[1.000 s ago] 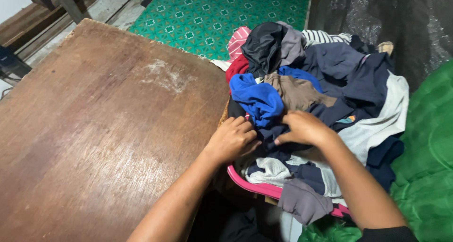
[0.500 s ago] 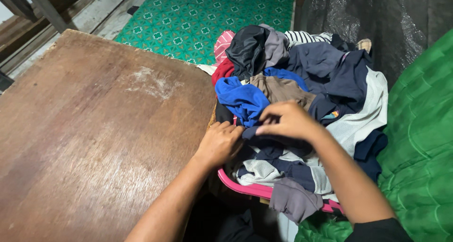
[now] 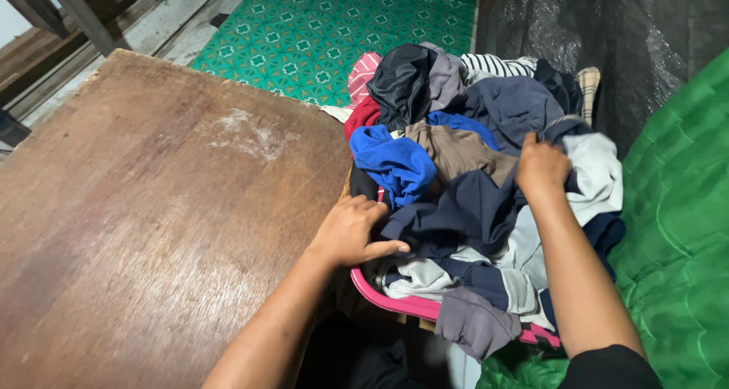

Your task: The person picks up a garment from a basket, lays it flat on a wooden surface, and folds it into a compact rectangular shape.

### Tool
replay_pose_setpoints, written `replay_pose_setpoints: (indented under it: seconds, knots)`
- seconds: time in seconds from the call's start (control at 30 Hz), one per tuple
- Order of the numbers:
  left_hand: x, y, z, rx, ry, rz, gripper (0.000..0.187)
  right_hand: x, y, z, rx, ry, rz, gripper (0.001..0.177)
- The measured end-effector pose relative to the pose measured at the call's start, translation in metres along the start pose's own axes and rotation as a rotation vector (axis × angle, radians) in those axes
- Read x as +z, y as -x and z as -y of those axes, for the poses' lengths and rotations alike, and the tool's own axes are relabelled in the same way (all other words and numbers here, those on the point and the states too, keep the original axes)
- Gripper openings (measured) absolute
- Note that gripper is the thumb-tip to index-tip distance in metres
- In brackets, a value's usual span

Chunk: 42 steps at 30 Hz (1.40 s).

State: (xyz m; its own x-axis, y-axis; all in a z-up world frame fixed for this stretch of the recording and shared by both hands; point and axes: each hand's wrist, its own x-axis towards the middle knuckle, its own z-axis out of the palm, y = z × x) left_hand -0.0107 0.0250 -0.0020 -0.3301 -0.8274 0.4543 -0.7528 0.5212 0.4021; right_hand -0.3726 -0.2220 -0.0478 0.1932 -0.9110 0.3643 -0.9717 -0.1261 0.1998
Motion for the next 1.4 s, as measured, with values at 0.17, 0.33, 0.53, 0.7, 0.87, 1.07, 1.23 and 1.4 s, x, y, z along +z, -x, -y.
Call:
replay_pose_setpoints:
  seconds: [0.17, 0.33, 0.53, 0.7, 0.87, 1.07, 1.23, 1.4]
  knots:
    - [0.005, 0.003, 0.008, 0.047, 0.025, -0.093, 0.063, -0.064, 0.019, 0.059, -0.310, -0.475, 0.317, 0.033]
    - [-0.003, -0.001, -0.015, 0.048, 0.069, -0.136, 0.066, -0.181, 0.100, 0.136, -0.545, -1.301, 0.094, 0.020]
    - [0.041, 0.011, -0.025, 0.117, 0.324, -0.320, 0.046, -0.222, 0.154, 0.159, -0.977, -1.268, -0.077, 0.025]
    - [0.042, 0.043, 0.034, -0.570, 0.585, -0.474, 0.053, -0.246, 0.131, 0.146, -1.004, -1.057, -0.444, 0.062]
    - [-0.083, 0.126, 0.118, -0.332, -0.471, -0.579, 0.039, -0.227, 0.099, 0.145, -0.759, -0.832, -0.482, 0.107]
    - [-0.186, 0.229, 0.074, -0.819, -0.159, -0.757, 0.038, -0.197, 0.090, 0.186, -0.892, -0.938, 0.021, 0.108]
    - [-0.230, 0.332, 0.095, -0.770, -0.395, -0.884, 0.050, -0.220, 0.105, 0.239, -1.125, -0.981, 0.342, 0.096]
    - [-0.301, 0.429, 0.134, -1.688, -0.058, -0.641, 0.087, -0.267, 0.140, 0.307, -1.560, -1.125, 0.778, 0.105]
